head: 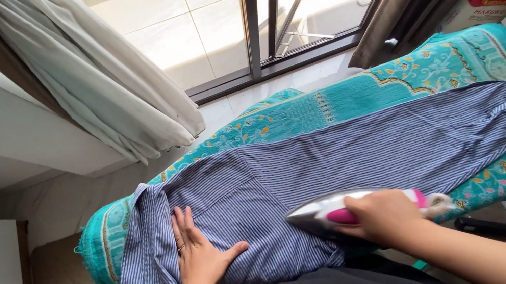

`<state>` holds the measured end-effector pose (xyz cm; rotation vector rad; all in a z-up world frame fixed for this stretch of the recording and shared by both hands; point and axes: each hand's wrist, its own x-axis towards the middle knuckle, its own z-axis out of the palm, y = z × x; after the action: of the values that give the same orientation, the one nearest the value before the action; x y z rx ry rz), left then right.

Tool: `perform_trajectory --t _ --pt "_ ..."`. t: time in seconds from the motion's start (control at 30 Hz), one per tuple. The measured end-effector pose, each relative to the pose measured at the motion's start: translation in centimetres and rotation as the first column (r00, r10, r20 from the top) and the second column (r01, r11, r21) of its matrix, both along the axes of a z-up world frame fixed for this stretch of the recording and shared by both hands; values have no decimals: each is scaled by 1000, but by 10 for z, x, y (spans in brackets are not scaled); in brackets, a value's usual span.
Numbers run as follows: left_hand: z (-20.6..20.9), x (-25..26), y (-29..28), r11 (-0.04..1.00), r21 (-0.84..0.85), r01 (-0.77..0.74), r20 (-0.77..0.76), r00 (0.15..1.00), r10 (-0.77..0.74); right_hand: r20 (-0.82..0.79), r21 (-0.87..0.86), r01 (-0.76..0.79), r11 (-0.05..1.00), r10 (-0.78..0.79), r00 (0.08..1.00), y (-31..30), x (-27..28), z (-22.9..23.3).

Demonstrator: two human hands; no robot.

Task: Ironing a blue striped button-down shirt on an ironing board.

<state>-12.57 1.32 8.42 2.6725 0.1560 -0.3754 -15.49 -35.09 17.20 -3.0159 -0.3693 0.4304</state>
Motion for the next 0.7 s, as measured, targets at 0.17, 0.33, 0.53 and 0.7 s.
perform_trajectory --t 0.17,0.33,0.53,0.7 --pt "24 12 -14 998 -38 -42 -145 989 37 50 -213 499 840 -501 864 -70 19 32" --pt "-5 50 -60 994 -109 -18 78 997 26 73 -105 463 880 -457 886 -39 11 24" --pt "-10 103 -89 956 137 259 317 903 -290 129 -38 356 934 -349 928 16 47 18" --pt "-21 104 -77 967 159 201 418 873 -251 107 2 564 826 -561 821 0 114 33"
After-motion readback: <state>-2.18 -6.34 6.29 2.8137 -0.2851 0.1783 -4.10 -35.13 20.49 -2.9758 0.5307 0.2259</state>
